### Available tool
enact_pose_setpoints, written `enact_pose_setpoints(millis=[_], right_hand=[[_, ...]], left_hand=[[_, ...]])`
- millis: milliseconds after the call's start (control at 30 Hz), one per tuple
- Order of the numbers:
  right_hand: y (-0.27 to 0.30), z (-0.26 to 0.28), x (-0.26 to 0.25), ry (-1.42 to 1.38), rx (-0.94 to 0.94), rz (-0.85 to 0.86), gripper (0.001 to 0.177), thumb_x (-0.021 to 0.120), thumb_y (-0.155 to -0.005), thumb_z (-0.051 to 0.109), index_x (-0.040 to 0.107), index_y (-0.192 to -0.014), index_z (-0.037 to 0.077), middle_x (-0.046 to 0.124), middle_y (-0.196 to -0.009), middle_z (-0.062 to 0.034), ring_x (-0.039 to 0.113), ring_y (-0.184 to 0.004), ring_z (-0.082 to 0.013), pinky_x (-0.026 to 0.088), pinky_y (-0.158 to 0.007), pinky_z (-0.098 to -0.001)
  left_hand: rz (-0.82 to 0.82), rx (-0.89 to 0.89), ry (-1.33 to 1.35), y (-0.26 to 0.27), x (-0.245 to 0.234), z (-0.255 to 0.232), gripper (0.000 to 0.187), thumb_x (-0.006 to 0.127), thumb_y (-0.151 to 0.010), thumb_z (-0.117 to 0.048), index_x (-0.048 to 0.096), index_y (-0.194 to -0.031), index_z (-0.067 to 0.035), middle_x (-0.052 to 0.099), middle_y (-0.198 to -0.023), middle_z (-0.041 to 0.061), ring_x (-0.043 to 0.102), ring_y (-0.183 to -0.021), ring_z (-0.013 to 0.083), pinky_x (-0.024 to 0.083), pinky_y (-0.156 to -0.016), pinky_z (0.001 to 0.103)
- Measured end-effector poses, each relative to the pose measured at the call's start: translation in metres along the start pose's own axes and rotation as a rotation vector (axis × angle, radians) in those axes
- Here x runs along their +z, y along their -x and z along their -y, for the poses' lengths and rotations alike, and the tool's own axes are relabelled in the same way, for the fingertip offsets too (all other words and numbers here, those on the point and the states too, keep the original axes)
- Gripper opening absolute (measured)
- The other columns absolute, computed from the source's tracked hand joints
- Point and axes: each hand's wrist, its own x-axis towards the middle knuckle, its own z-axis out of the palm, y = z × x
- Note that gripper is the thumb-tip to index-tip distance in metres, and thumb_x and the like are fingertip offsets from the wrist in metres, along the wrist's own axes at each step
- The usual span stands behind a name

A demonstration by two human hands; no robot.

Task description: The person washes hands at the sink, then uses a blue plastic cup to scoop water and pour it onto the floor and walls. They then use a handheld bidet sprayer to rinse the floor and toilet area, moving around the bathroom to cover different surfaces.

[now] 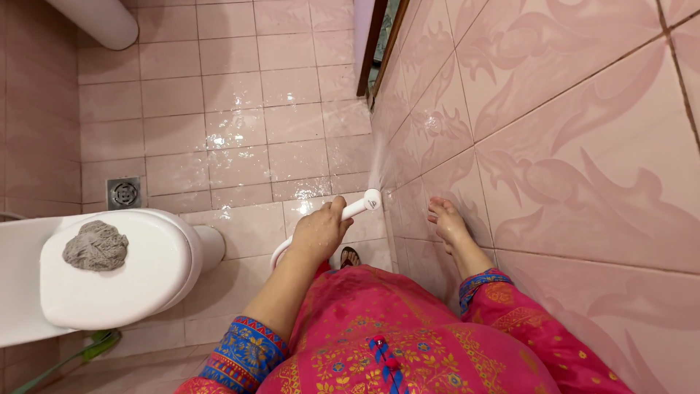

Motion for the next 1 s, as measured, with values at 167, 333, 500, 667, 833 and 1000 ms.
enact_pose_setpoints(millis=[167, 333, 500, 667, 833, 1000], right_hand=[[-0.007, -0.005, -0.004, 0.017, -0.034, 0.027, 0.052, 0.055, -0.096, 0.041, 0.049, -0.144, 0.021, 0.056, -0.145, -0.0042, 0.056, -0.125, -0.0220, 0.035, -0.106, -0.0544], [-0.012, -0.014, -0.004, 0.049, 0.002, 0.040, 0.054, 0.058, -0.093, 0.043, 0.052, -0.143, 0.024, 0.058, -0.145, -0.0029, 0.056, -0.122, -0.0219, 0.037, -0.102, -0.0502], [-0.013, -0.017, -0.002, 0.087, -0.002, 0.072, 0.055, 0.058, -0.093, 0.042, 0.050, -0.145, 0.024, 0.056, -0.148, -0.0028, 0.057, -0.123, -0.0237, 0.035, -0.103, -0.0516], [-0.016, -0.021, -0.003, 0.121, -0.002, 0.076, 0.057, 0.058, -0.093, 0.041, 0.049, -0.146, 0.023, 0.055, -0.149, -0.0036, 0.058, -0.124, -0.0243, 0.035, -0.105, -0.0565], [-0.018, -0.026, 0.000, 0.098, -0.046, 0.087, 0.055, 0.058, -0.095, 0.037, 0.049, -0.146, 0.019, 0.052, -0.150, -0.0039, 0.059, -0.122, -0.0263, 0.033, -0.110, -0.0560], [-0.020, -0.029, 0.001, 0.126, -0.073, 0.065, 0.053, 0.058, -0.097, 0.034, 0.050, -0.145, 0.012, 0.057, -0.145, -0.0077, 0.062, -0.117, -0.0265, 0.041, -0.108, -0.0497]], left_hand=[[-0.057, -0.022, 0.057, -0.003, -0.005, 0.002, 0.032, 0.061, -0.098, -0.037, 0.048, -0.110, -0.011, 0.068, -0.101, 0.013, 0.069, -0.084, 0.0391, 0.055, -0.071, 0.051], [-0.103, -0.049, 0.099, -0.002, -0.006, 0.007, 0.032, 0.062, -0.097, -0.036, 0.048, -0.111, -0.011, 0.068, -0.099, 0.014, 0.069, -0.085, 0.0389, 0.055, -0.071, 0.051], [-0.127, -0.074, 0.102, -0.003, -0.003, 0.013, 0.032, 0.062, -0.098, -0.036, 0.047, -0.108, -0.010, 0.068, -0.099, 0.013, 0.069, -0.086, 0.0377, 0.055, -0.073, 0.050], [-0.136, -0.116, 0.108, -0.006, -0.001, 0.018, 0.032, 0.062, -0.098, -0.036, 0.047, -0.109, -0.010, 0.068, -0.099, 0.013, 0.069, -0.086, 0.0374, 0.055, -0.074, 0.050], [-0.191, -0.174, 0.165, -0.004, -0.018, 0.021, 0.032, 0.061, -0.097, -0.037, 0.048, -0.112, -0.011, 0.069, -0.101, 0.014, 0.069, -0.089, 0.0381, 0.054, -0.076, 0.051], [-0.211, -0.243, 0.247, -0.004, -0.041, 0.014, 0.031, 0.058, -0.099, -0.038, 0.048, -0.108, -0.011, 0.071, -0.098, 0.016, 0.069, -0.091, 0.0392, 0.052, -0.078, 0.053]])
